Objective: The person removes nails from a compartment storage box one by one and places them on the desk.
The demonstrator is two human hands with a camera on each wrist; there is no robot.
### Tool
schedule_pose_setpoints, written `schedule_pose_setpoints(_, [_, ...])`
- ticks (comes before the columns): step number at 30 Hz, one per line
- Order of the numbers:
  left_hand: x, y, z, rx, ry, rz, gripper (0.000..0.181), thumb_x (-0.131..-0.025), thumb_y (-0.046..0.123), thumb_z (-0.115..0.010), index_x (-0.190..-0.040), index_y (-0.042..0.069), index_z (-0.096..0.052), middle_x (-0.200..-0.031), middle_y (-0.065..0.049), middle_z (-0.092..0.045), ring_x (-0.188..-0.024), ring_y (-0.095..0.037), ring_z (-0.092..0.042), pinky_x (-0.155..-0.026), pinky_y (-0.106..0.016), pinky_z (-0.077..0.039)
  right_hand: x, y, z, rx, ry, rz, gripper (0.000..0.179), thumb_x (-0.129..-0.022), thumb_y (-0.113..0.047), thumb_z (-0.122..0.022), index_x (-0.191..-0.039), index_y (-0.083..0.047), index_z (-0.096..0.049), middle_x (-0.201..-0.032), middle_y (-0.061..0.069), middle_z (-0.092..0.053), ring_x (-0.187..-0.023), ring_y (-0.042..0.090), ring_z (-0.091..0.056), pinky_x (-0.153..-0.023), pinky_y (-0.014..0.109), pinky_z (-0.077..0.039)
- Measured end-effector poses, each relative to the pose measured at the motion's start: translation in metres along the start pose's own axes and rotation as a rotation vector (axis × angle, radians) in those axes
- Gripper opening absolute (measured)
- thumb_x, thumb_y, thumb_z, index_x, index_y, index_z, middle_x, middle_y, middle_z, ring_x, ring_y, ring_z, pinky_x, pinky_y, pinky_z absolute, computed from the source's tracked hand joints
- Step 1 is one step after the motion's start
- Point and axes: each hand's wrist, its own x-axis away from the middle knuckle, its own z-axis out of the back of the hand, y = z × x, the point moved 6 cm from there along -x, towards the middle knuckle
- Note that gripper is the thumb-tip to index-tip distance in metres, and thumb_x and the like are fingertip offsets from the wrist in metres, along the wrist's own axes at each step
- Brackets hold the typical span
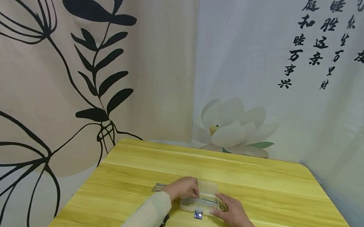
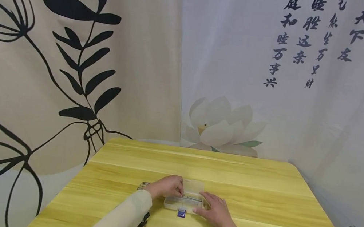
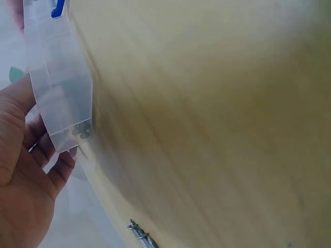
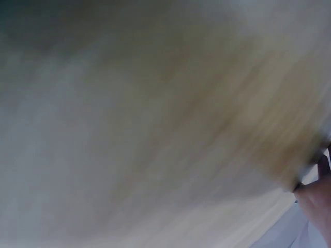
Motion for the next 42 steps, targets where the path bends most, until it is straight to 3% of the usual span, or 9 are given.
schedule_pose_setpoints(13, [0.004,-0.007,0.006,0.185,0.036,0.051,0.005,-0.089,0.02,-0.077,-0.088,0.016,-0.08,-0.085,0.014,-0.058,-0.075,0.001,-0.053,-0.069,-0.017,-0.047,-0.001,-0.001,0.001,-0.003,0.005,0.01,0.069,-0.086,-0.045,-0.075,-0.142,-0.01,-0.054,-0.144,0.019,-0.051,-0.134,0.046,-0.04,-0.11,0.065,-0.016])
schedule_pose_setpoints(22, [0.011,-0.011,0.025,0.278,0.088,0.082,0.009,-0.094,0.014,-0.071,-0.088,0.015,-0.077,-0.087,0.013,-0.064,-0.077,-0.002,-0.056,-0.07,-0.021,-0.049,0.0,-0.001,0.002,0.011,0.003,0.011,0.069,-0.086,-0.045,-0.076,-0.142,-0.011,-0.055,-0.143,0.018,-0.051,-0.133,0.046,-0.04,-0.11,0.064,-0.018])
schedule_pose_setpoints(28, [0.017,-0.022,0.031,0.342,0.11,0.109,0.011,-0.096,0.012,-0.068,-0.091,0.01,-0.077,-0.081,0.013,-0.065,-0.071,-0.004,-0.055,-0.068,-0.022,-0.049,0.0,-0.001,0.002,0.01,0.005,0.017,0.069,-0.086,-0.045,-0.076,-0.142,-0.01,-0.055,-0.143,0.019,-0.051,-0.133,0.046,-0.041,-0.109,0.064,-0.02])
schedule_pose_setpoints(42, [0.038,-0.05,0.041,0.506,0.189,0.189,0.013,-0.096,0.015,-0.067,-0.096,0.005,-0.076,-0.083,0.008,-0.067,-0.069,-0.009,-0.055,-0.064,-0.028,-0.048,0.002,-0.002,0.0,0.001,-0.015,0.01,0.07,-0.087,-0.045,-0.074,-0.143,-0.01,-0.053,-0.145,0.02,-0.048,-0.134,0.048,-0.037,-0.111,0.066,-0.012])
